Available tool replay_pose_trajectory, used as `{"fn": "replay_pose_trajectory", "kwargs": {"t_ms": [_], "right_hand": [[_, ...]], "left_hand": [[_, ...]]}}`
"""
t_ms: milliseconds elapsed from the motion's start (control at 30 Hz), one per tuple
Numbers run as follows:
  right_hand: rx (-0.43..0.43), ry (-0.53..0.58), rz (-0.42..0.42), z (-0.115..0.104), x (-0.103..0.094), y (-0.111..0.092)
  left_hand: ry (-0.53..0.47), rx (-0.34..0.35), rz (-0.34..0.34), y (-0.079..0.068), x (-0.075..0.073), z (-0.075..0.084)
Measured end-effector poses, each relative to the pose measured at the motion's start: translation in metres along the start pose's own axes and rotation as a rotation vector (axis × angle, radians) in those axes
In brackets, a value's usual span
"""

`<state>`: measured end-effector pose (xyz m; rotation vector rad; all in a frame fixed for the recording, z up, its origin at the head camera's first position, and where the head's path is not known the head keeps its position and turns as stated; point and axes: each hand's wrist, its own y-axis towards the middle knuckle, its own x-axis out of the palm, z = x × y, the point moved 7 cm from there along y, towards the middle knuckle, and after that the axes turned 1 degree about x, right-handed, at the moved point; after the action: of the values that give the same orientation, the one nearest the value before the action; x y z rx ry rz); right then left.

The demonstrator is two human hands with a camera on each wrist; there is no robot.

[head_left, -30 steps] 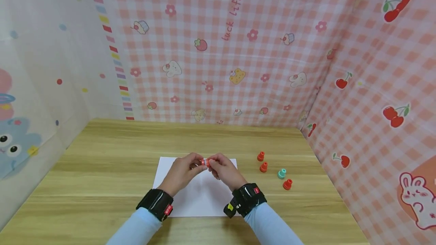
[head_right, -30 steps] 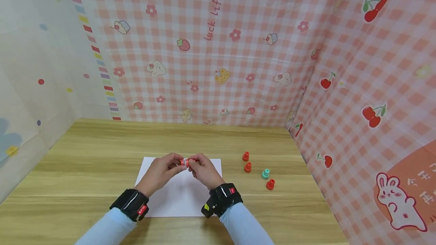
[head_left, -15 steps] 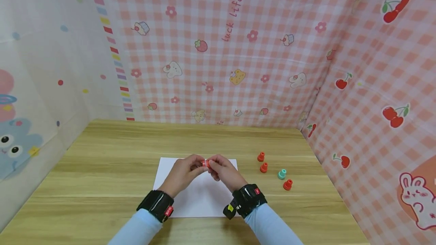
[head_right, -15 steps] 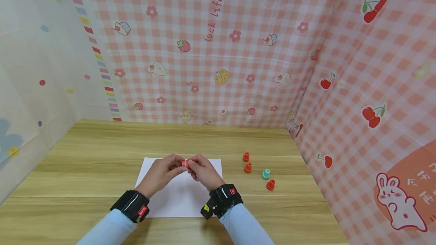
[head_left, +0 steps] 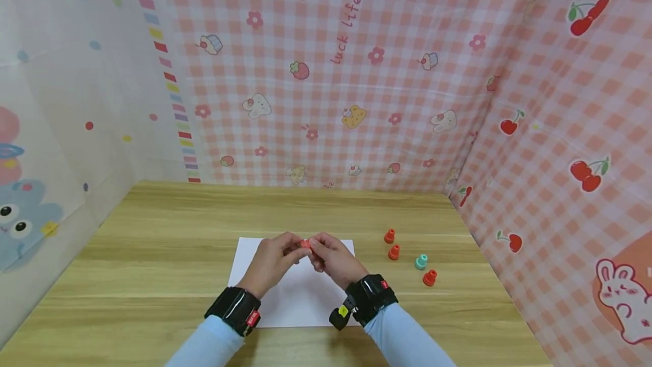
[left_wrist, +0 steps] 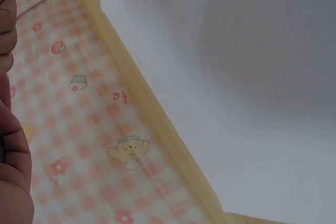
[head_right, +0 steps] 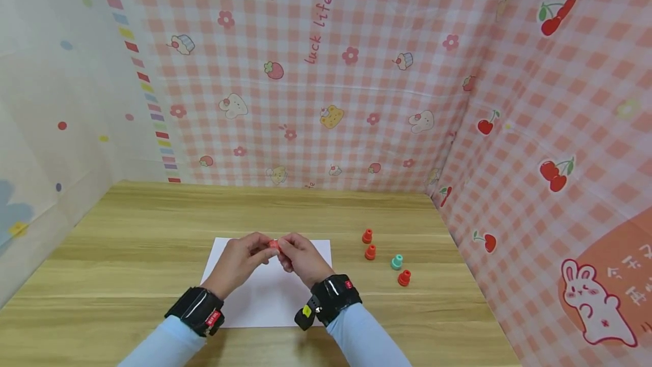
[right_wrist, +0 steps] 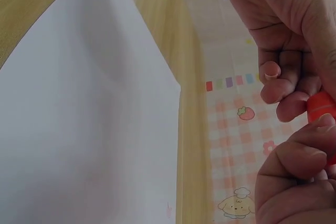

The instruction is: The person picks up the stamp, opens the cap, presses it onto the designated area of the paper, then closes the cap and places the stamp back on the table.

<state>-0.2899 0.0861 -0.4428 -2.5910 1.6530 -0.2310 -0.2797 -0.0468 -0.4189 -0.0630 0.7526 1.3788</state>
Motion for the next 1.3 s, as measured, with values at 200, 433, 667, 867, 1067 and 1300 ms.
{"fn": "replay_pose_trajectory", "kwargs": {"t_ms": [200,433,667,867,1067,1300], "right_hand": [[-0.021,-0.04,0.008,-0.003,0.002,0.002],[-0.003,-0.163,0.031,0.002,-0.002,0.008],[0.002,-0.315,0.136,0.001,-0.023,0.019],[0.03,-0.562,0.234,-0.007,-0.044,0.03],[0.016,-0.884,0.272,-0.016,-0.051,0.045],[-0.043,-1.111,0.252,-0.016,-0.046,0.066]], "left_hand": [[0.059,0.013,-0.01,0.002,-0.002,0.0],[0.166,-0.02,-0.08,0.001,0.002,-0.008],[0.35,-0.068,-0.122,0.0,-0.001,-0.012],[0.567,-0.038,-0.189,-0.003,-0.005,-0.007],[0.771,0.039,-0.242,-0.01,-0.005,0.001],[0.875,0.013,-0.279,-0.021,-0.005,-0.002]]}}
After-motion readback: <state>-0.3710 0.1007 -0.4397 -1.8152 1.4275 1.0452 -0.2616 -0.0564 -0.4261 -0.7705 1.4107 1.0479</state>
